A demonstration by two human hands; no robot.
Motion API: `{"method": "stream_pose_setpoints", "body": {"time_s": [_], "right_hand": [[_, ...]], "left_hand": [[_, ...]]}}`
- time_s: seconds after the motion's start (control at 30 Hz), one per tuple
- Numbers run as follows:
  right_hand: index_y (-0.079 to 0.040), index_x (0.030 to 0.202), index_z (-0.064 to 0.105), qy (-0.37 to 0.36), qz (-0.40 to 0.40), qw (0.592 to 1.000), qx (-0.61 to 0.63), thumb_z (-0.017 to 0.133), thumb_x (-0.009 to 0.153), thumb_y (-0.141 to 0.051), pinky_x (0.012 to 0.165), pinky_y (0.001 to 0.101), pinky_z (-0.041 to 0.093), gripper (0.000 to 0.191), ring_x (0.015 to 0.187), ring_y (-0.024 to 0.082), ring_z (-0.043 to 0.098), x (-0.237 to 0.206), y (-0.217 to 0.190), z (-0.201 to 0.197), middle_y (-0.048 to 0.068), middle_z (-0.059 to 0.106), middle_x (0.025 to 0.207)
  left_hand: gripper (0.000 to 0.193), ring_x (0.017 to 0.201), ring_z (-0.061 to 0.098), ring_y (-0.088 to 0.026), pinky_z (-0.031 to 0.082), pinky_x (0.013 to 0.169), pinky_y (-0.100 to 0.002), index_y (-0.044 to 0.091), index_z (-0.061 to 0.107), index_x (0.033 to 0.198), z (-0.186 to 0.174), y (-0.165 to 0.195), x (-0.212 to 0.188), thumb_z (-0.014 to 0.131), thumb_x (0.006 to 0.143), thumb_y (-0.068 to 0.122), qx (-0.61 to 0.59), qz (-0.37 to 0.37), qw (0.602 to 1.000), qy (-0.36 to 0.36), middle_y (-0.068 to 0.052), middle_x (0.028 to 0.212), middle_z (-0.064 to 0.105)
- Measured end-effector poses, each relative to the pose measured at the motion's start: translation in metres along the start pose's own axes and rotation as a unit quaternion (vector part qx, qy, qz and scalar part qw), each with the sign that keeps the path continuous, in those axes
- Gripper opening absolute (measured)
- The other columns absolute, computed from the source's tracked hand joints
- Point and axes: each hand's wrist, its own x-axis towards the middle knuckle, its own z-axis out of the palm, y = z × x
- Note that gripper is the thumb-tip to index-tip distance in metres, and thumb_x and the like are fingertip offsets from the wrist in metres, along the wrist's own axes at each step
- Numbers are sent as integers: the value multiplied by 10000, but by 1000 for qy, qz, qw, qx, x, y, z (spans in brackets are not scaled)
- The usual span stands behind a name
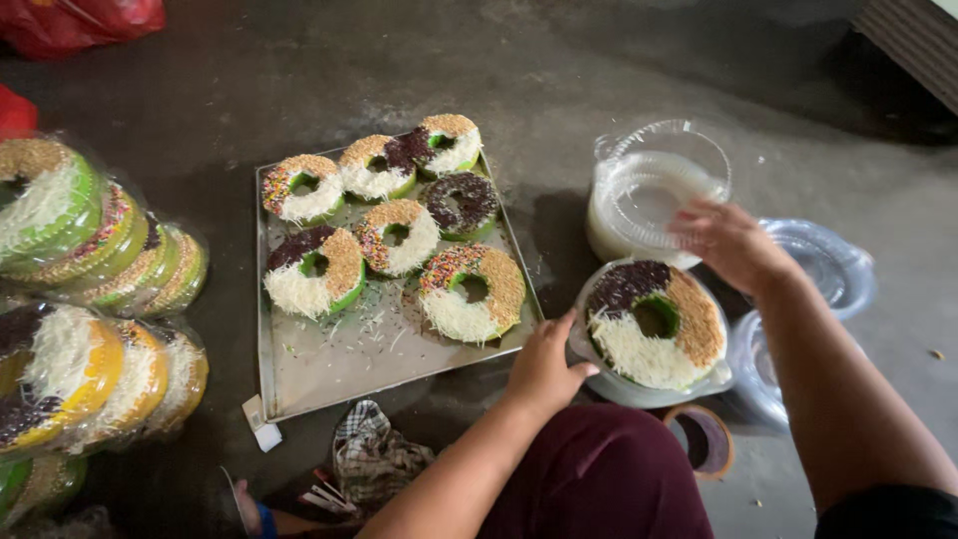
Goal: The person sits on the floor and packages round, decorated food items into clear plastic containers. They place each item into a container, close the lid, and use a lighter to heat-seal the plastic wrap around the rim. The sealed packages are then stacked in piles.
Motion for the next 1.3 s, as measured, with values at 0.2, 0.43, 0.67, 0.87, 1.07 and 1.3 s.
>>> {"method": "stream_pose_setpoints", "body": {"time_s": [0.2, 0.43, 0.67, 0.87, 1.07, 1.3], "right_hand": [[52, 1476, 395, 15, 43, 999, 18, 362, 1103, -278, 1159, 485, 457, 500, 1318, 420, 581, -16, 1, 21, 281, 563, 1371], [-31, 1485, 369, 7, 39, 999, -21, 264, 1076, -302, 1086, 581, 447, 502, 1280, 443, 582, -39, -41, 43, 236, 565, 1311], [-23, 1476, 331, -13, -16, 998, 58, 313, 1072, -218, 1068, 595, 426, 449, 1280, 473, 569, -58, -48, 35, 230, 557, 1332], [-50, 1490, 317, 23, -22, 999, 37, 351, 995, -107, 1076, 566, 454, 499, 1284, 446, 580, -63, -46, 35, 243, 534, 1385], [-19, 1503, 320, 26, -9, 1000, 4, 279, 1084, -287, 1066, 560, 467, 499, 1276, 438, 587, -60, -58, 49, 256, 507, 1433], [-5, 1471, 372, 0, -4, 1000, 2, 276, 1080, -292, 1070, 579, 481, 494, 1266, 466, 591, -38, -68, 70, 278, 539, 1418]], "left_hand": [[774, 1250, 567, -380, 460, 1047, -451, 75, 531, 1433, 0, -3, 0, 865, 752, 227, 25, 14, 999, 24, -176, 1325, 613], [650, 1218, 584, -381, 471, 1035, -443, 54, 585, 1380, 1, -6, -2, 821, 794, 207, -2, 40, 998, 57, -180, 1288, 634], [364, 1095, 606, -378, 492, 966, -455, 36, 671, 1225, 5, -9, 0, 726, 870, 98, -13, 81, 987, 137, -181, 1147, 643], [144, 883, 698, -311, 546, 780, -411, 42, 649, 1022, 15, -8, 12, 654, 966, 175, -86, -10, 994, 68, -145, 973, 712], [149, 721, 755, -196, 556, 574, -331, 50, 597, 979, 28, -16, 27, 570, 1011, 193, -252, -72, 965, 10, -124, 852, 757], [159, 698, 731, -202, 566, 531, -292, 62, 557, 988, 12, -45, 37, 499, 1063, 189, -441, -131, 887, 41, -72, 832, 688]]}}
